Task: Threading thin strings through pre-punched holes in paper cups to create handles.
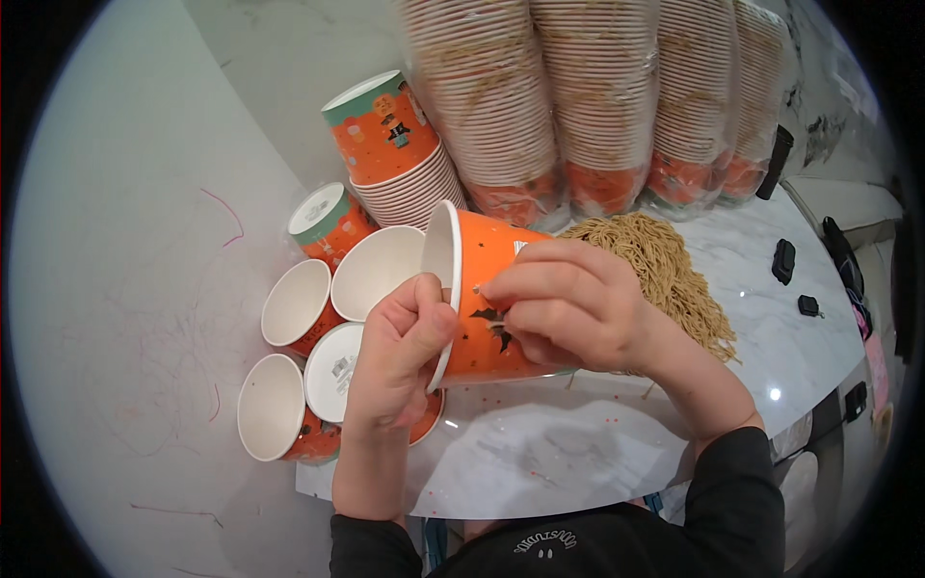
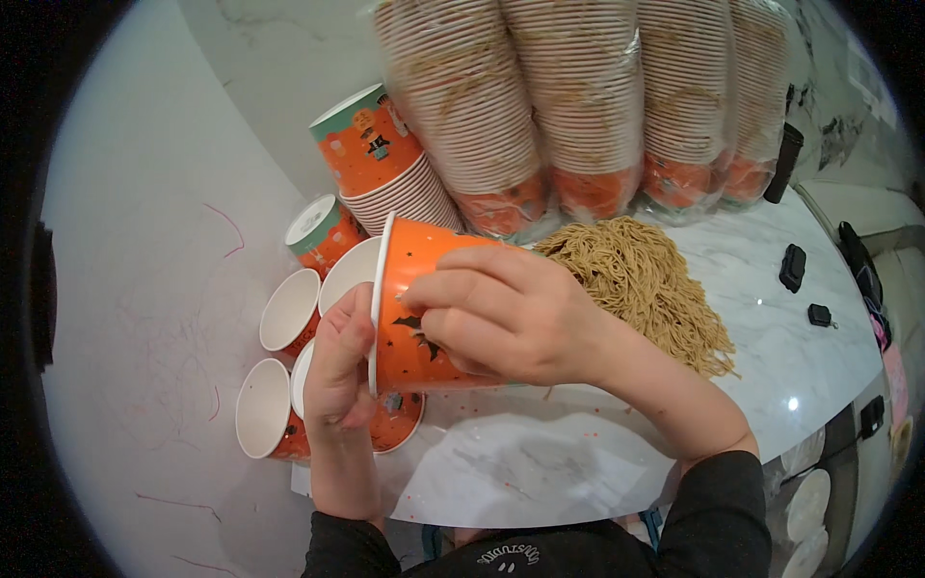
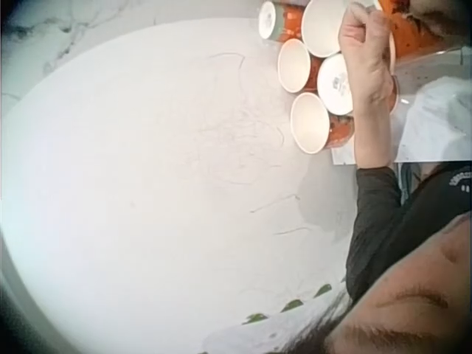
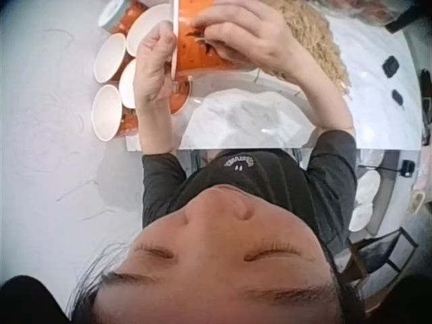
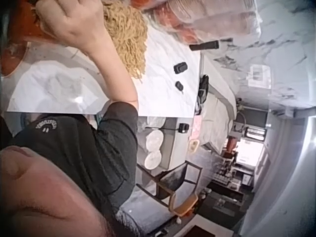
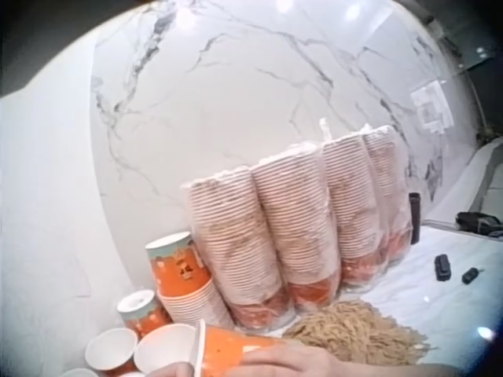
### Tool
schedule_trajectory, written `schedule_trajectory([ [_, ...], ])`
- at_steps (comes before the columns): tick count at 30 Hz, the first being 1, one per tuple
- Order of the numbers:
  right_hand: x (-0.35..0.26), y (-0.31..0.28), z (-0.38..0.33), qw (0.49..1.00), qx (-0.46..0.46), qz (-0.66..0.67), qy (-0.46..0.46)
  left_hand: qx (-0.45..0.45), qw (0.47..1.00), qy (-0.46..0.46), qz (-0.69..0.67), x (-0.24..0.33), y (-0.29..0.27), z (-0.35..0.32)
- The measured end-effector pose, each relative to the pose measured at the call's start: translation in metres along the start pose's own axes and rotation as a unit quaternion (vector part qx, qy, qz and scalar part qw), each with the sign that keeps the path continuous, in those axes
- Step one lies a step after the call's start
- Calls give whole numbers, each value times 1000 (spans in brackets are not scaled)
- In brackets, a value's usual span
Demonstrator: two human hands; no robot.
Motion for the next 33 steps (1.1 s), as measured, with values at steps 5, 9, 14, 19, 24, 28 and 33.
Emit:
schedule_trajectory([
  [5,3,-5,-6,991,66,104,60,90,991,-92,-25,-6,18,6],
  [9,2,5,-10,987,105,83,86,20,998,-33,-39,-6,21,3],
  [14,6,8,-9,987,139,7,83,-9,995,7,99,3,39,0],
  [19,19,-8,-4,978,101,91,157,6,992,-6,126,3,26,4],
  [24,11,-14,5,980,-20,65,186,11,982,-20,187,2,27,3],
  [28,6,-15,6,982,-48,45,180,11,980,-6,197,-2,30,4],
  [33,4,-14,5,984,-65,-3,164,5,980,-11,200,-3,33,5],
])
Point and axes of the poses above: each hand's wrist, its own z-axis towards the middle knuckle, its own y-axis out of the palm, x = y × z, the point moved 4 cm from there along z, towards the middle knuckle, and after that the axes turned 15 degrees about z, right-handed, at the moved point
